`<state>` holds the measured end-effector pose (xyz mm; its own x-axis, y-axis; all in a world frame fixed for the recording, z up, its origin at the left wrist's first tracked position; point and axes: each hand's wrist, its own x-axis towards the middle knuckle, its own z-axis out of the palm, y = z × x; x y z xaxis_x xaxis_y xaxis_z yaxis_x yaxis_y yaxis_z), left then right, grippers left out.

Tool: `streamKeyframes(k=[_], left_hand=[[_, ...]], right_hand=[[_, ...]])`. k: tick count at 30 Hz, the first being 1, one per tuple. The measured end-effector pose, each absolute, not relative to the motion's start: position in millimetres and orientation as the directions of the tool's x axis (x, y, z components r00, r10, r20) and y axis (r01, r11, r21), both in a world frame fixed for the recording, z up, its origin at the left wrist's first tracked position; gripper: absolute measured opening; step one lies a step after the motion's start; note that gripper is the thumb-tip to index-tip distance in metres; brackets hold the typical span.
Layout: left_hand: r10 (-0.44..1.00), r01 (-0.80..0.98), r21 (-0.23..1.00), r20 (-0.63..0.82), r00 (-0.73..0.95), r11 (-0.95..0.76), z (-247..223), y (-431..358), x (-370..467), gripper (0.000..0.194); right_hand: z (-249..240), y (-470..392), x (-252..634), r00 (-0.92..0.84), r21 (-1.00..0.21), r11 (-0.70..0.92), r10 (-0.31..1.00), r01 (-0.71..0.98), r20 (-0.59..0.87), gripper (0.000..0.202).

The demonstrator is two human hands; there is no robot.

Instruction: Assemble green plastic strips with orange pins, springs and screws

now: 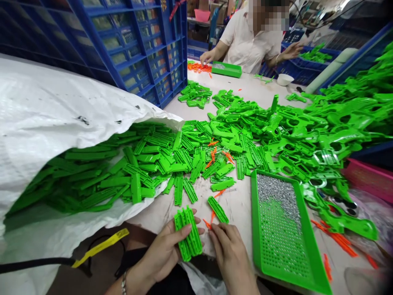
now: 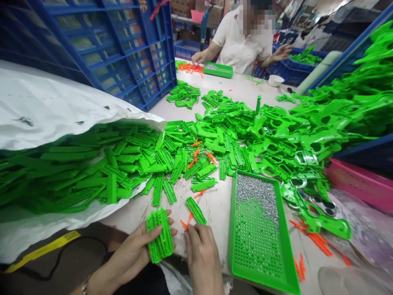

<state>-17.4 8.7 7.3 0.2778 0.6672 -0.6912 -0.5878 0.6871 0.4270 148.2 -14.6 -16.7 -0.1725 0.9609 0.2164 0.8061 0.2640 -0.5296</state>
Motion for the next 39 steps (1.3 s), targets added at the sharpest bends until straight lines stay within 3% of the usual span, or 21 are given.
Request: streamKeyframes(k=[3,6,12,14,16,19,21,25,32,36,39], left_hand=[[0.663,-0.598,0.415,-0.696,0.276,0.685,6.5,6.5,-20.1,0.036],[0.667,-0.608,0.406,-0.685,0.291,0.682,5.3,2.8,-19.8,0.034],[0.674,-0.638,0.380,-0.672,0.308,0.670,4.5,-1.5,-19.7,0.036],[0.666,-0.646,0.362,-0.676,0.314,0.672,4.6,-1.9,-21.2,0.036],[0.662,-0.647,0.355,-0.680,0.317,0.675,4.8,-2.3,-22.1,0.034],[0.684,-0.630,0.398,-0.663,0.305,0.667,6.0,-3.1,-20.4,0.032],[0.707,-0.607,0.444,-0.640,0.300,0.659,7.3,-3.9,-17.3,0.030],[0.724,-0.560,0.505,-0.631,0.280,0.657,9.5,-5.3,-10.4,0.025],[0.764,-0.530,0.577,-0.598,0.243,0.621,9.6,-5.5,-4.9,0.022],[0.750,-0.551,0.545,-0.610,0.257,0.632,7.7,-5.2,-9.1,0.019],[0.701,-0.595,0.455,-0.656,0.280,0.663,8.2,-3.3,-16.3,0.023]], right_hand=[[-21.5,-18.0,148.8,-0.225,-0.431,0.311,0.944,0.847,0.240,0.027],[-21.2,-17.8,151.8,-0.271,-0.417,0.351,0.932,0.838,0.241,0.025],[-25.7,-18.5,143.6,-0.166,-0.402,0.261,0.952,0.878,0.257,0.025],[-25.7,-19.4,141.8,-0.137,-0.432,0.247,0.953,0.868,0.271,0.025],[-21.0,-19.7,140.5,-0.096,-0.545,0.224,0.963,0.808,0.254,0.023],[-6.8,-18.2,134.8,-0.048,-0.817,0.122,0.992,0.563,0.115,0.019],[2.3,-16.0,128.1,-0.045,-0.912,0.051,0.998,0.408,0.036,0.017],[8.4,-11.4,117.1,0.011,-0.923,0.057,0.998,0.380,0.067,0.016],[0.5,-19.8,112.9,-0.030,-0.765,0.226,0.965,0.603,0.262,0.020],[3.2,-23.2,114.8,-0.109,-0.776,0.153,0.988,0.611,0.108,0.029],[10.6,-15.9,123.7,-0.261,-0.860,0.093,0.964,0.501,-0.048,0.031]])
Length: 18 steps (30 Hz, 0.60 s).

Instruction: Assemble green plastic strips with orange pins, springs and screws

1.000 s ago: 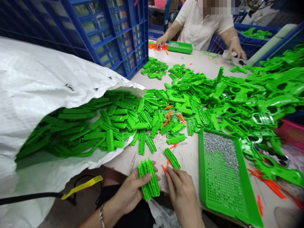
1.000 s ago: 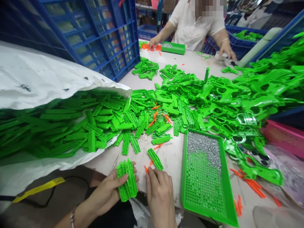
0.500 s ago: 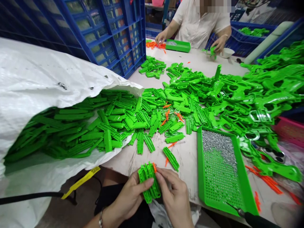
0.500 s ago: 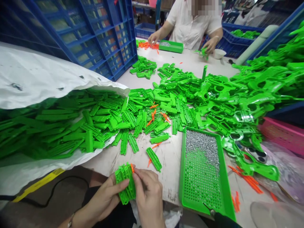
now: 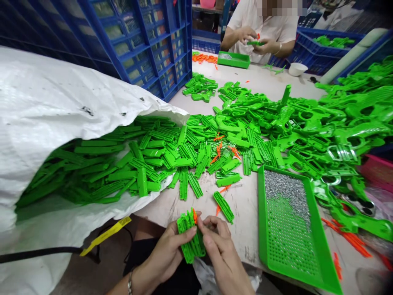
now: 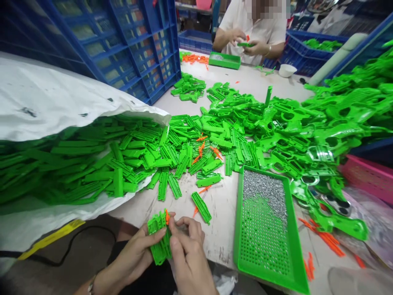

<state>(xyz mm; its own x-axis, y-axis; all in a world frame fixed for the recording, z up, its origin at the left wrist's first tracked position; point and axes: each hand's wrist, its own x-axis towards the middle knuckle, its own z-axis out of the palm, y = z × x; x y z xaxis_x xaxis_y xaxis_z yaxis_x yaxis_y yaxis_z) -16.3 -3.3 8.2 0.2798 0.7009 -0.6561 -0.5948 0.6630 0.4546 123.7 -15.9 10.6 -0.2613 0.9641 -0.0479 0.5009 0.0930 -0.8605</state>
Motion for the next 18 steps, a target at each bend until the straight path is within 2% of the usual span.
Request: streamKeyframes(k=[1,3,5,7,10,12,14,18], left_hand=[[0.689,-0.612,0.429,-0.670,0.278,0.665,9.0,-2.2,-18.8,0.028],[0.667,-0.637,0.394,-0.698,0.261,0.662,10.6,0.0,-23.2,0.032],[0.654,-0.644,0.386,-0.718,0.240,0.660,11.1,1.9,-26.2,0.029],[0.653,-0.641,0.397,-0.726,0.218,0.656,9.9,2.7,-27.6,0.025],[0.677,-0.645,0.431,-0.711,0.188,0.632,6.7,1.3,-28.0,0.025],[0.691,-0.649,0.445,-0.701,0.176,0.617,5.7,-0.8,-28.6,0.025],[0.692,-0.653,0.448,-0.703,0.166,0.611,6.1,-3.2,-30.1,0.024],[0.674,-0.659,0.446,-0.728,0.126,0.606,8.1,-4.7,-35.0,0.025]], right_hand=[[13.2,-12.2,127.9,-0.271,-0.884,0.080,0.961,0.460,-0.054,0.030],[17.8,-4.8,136.4,-0.167,-0.890,0.122,0.984,0.440,0.053,0.026],[20.3,2.0,141.7,-0.026,-0.834,0.211,0.973,0.510,0.230,0.024],[19.8,9.7,140.3,-0.049,-0.746,0.264,0.953,0.611,0.298,0.023],[13.2,28.3,123.1,-0.220,-0.545,0.293,0.956,0.786,0.196,0.019],[7.2,44.3,106.3,-0.248,-0.418,0.283,0.959,0.863,0.137,0.019],[2.7,57.5,92.3,-0.234,-0.372,0.260,0.965,0.891,0.114,0.018],[1.0,56.3,86.0,-0.195,-0.355,0.216,0.976,0.909,0.094,0.021]])
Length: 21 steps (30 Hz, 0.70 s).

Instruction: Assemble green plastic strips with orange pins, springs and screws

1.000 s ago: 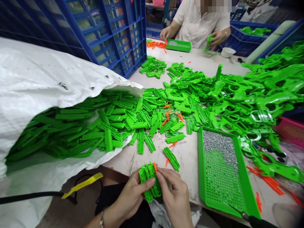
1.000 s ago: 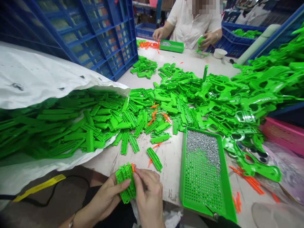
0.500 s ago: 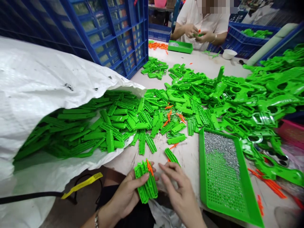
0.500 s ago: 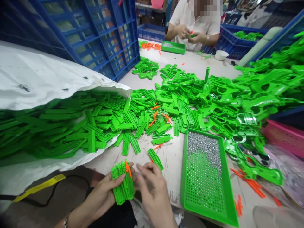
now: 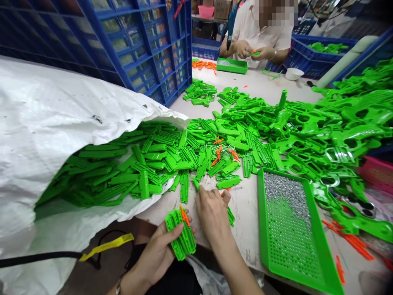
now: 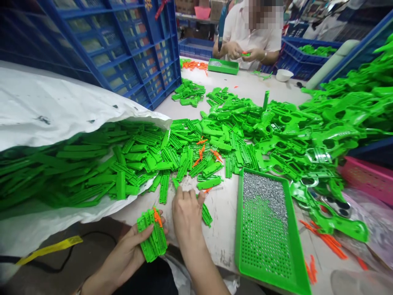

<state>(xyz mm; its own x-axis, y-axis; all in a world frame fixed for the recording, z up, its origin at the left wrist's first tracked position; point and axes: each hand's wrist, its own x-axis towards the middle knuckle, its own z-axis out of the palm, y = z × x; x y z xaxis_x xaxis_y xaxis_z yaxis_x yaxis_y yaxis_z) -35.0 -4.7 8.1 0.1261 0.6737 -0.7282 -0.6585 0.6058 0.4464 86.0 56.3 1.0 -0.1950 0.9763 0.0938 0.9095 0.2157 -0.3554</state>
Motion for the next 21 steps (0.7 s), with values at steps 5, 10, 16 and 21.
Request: streamKeyframes(k=[5,10,16,21], left_hand=[[0.683,-0.663,0.461,-0.723,0.105,0.590,8.4,0.4,-37.9,0.027],[0.688,-0.674,0.442,-0.713,0.137,0.592,6.6,1.1,-38.9,0.028],[0.680,-0.698,0.431,-0.725,0.111,0.572,3.3,-1.7,-40.6,0.025],[0.723,-0.695,0.447,-0.673,0.154,0.564,6.4,-1.2,-35.7,0.026]], right_hand=[[-1.4,22.3,93.9,-0.132,-0.385,0.170,0.983,0.907,0.124,0.022],[-11.2,10.2,86.5,-0.115,-0.353,0.205,0.959,0.913,0.260,0.030],[-11.0,9.4,93.5,-0.123,-0.404,0.233,0.952,0.885,0.279,0.031],[5.9,-9.0,111.7,-0.210,-0.664,0.279,0.960,0.693,0.184,0.030]])
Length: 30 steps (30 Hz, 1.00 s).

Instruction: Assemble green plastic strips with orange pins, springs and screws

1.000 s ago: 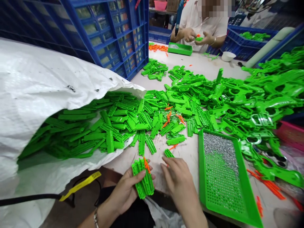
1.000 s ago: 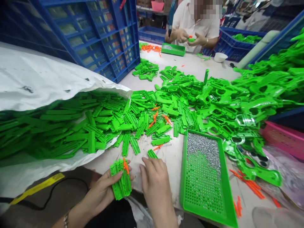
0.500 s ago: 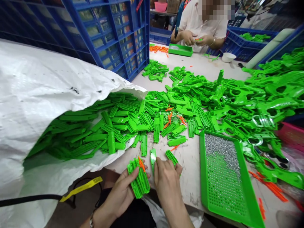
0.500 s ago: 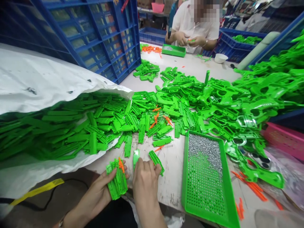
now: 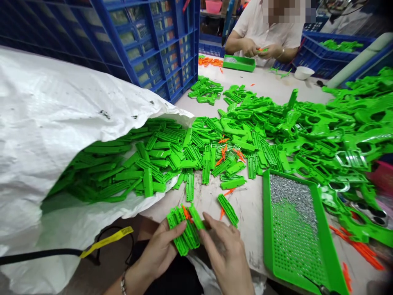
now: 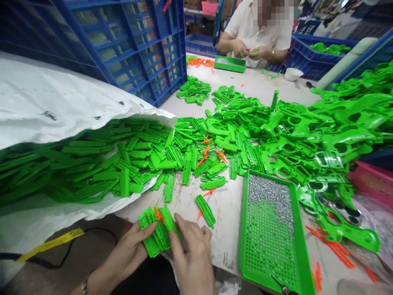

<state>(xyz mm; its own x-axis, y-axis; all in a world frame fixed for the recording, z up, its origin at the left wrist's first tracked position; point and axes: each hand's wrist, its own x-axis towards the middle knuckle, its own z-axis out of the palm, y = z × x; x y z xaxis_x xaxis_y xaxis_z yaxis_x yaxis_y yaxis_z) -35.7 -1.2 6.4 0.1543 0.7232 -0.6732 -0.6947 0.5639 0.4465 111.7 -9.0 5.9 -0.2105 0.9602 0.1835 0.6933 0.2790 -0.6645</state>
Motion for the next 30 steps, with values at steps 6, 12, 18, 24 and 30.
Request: streamKeyframes(k=[6,12,18,24,30], left_hand=[[0.746,-0.646,0.502,-0.645,0.162,0.575,5.8,-0.4,-27.8,0.027],[0.759,-0.604,0.544,-0.630,0.164,0.582,2.6,-3.6,-24.5,0.023],[0.776,-0.561,0.596,-0.615,0.139,0.574,1.1,-4.1,-19.7,0.026],[0.800,-0.555,0.625,-0.585,0.134,0.550,6.5,2.4,-16.2,0.022],[0.843,-0.449,0.727,-0.522,0.128,0.519,2.6,0.8,-10.1,0.019]], right_hand=[[5.7,-20.5,110.8,-0.308,-0.595,0.403,0.915,0.696,0.260,0.033],[3.4,-20.1,120.5,-0.396,-0.532,0.484,0.875,0.695,0.278,0.033],[2.9,-23.9,125.5,-0.408,-0.509,0.482,0.876,0.713,0.258,0.035],[-3.8,-33.7,125.1,-0.140,-0.690,0.211,0.977,0.692,0.158,0.038],[-0.5,-37.5,127.1,-0.094,-0.850,-0.047,0.989,0.524,-0.113,0.018]])
